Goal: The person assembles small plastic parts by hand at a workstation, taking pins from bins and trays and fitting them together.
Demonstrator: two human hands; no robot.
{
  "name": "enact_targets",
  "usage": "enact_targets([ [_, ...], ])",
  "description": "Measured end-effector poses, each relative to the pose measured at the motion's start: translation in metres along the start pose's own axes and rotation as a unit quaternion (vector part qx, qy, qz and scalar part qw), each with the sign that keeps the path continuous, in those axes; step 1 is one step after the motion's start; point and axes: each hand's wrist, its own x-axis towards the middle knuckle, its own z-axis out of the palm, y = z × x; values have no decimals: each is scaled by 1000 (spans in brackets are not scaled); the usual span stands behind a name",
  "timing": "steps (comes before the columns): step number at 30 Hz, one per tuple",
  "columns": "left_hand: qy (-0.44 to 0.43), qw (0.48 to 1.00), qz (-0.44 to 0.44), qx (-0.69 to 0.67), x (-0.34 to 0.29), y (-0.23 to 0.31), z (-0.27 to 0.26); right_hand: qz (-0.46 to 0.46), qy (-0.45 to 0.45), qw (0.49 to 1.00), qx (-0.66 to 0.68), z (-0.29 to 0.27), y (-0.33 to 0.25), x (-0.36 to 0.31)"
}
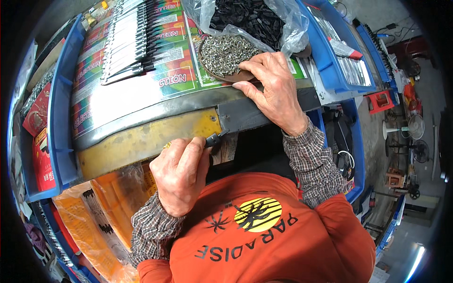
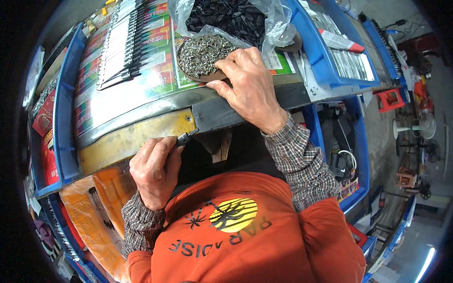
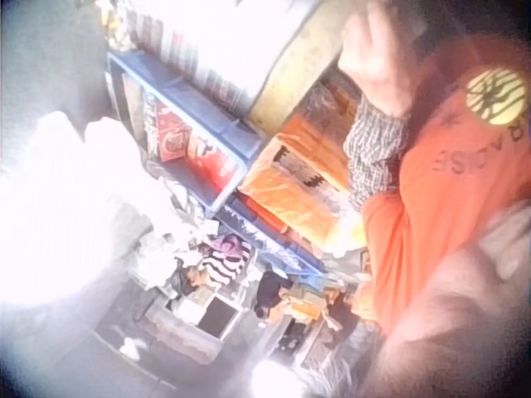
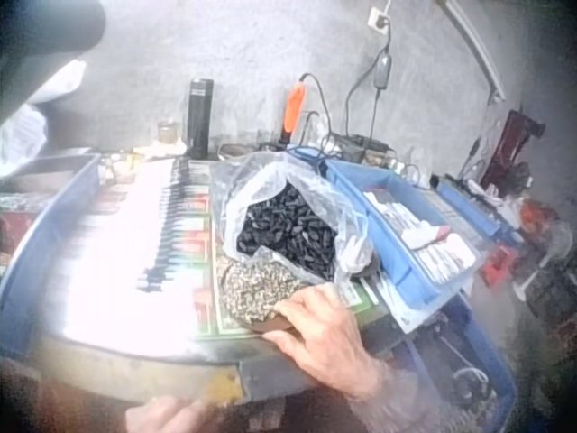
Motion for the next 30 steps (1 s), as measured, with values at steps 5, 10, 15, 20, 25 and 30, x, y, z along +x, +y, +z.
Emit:
enact_targets([
  [5,-3,1000,-13,-4,1,-1,1,2,0,1000,2,1,-2,-1],
  [10,9,1000,17,-13,-1,-3,4,-2,10,1000,1,1,-4,0],
  [15,10,1000,13,-11,-2,-2,4,-10,14,1000,-1,2,-3,0],
  [20,21,999,21,-16,-3,-1,2,-24,19,1000,-3,2,-3,-1],
  [25,18,1000,-7,-19,-4,2,0,-44,20,999,-19,3,-4,-1],
  [30,11,1000,-19,-21,-4,4,-3,-37,10,999,25,1,1,1],
])
